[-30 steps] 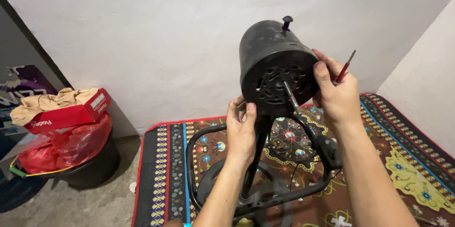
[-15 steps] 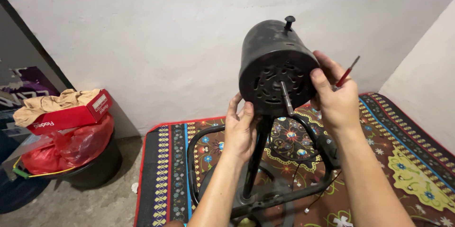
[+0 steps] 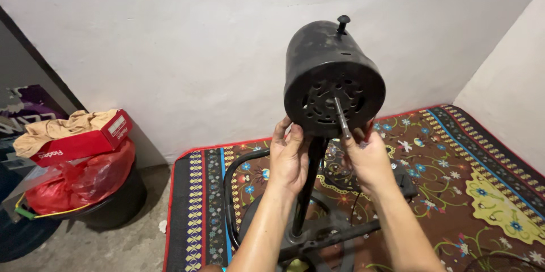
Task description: The person uses a screwdriver to unscrew the rear housing of a pedestal fan motor, removes the blade and other front components, and sets the detached parts, including the blade, guard, and knobs, on the floor beside them.
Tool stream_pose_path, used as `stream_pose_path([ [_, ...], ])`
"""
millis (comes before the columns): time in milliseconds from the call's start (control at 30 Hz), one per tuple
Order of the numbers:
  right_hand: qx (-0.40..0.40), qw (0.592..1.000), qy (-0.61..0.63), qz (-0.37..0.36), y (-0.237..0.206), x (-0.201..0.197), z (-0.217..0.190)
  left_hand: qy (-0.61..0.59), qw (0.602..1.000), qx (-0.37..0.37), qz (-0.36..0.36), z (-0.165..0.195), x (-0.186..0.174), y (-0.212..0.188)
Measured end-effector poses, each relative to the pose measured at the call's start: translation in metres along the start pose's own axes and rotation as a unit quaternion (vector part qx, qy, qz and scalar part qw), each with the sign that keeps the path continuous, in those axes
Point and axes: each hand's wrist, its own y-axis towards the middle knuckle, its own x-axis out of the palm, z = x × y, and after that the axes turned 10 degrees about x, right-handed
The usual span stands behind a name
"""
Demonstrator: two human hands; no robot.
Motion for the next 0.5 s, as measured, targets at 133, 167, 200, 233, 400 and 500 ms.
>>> stream_pose_path([
  [133, -0.012, 0.999, 0.039, -0.002, 0.0, 0.002, 0.003, 0.014, 1.0, 0.009, 0.014, -0.002, 0.001, 0.0],
  [167, -0.025, 0.998, 0.05, -0.011, 0.0, 0.001, 0.004, 0.014, 1.0, 0.009, 0.011, -0.002, 0.001, 0.0],
  [200, -0.038, 0.997, 0.06, -0.021, 0.002, 0.002, 0.006, 0.015, 1.0, 0.01, 0.007, -0.002, 0.002, 0.0],
  [233, -0.052, 0.996, 0.071, -0.032, 0.005, 0.001, 0.008, 0.015, 1.0, 0.012, 0.003, -0.002, 0.002, 0.001],
  [400, -0.062, 0.988, 0.122, -0.065, 0.016, -0.001, 0.018, 0.035, 0.999, 0.018, 0.028, -0.001, 0.005, 0.004],
  [500, -0.068, 0.978, 0.169, -0.102, 0.019, -0.002, 0.022, 0.043, 0.998, 0.024, 0.032, -0.002, 0.006, 0.004],
])
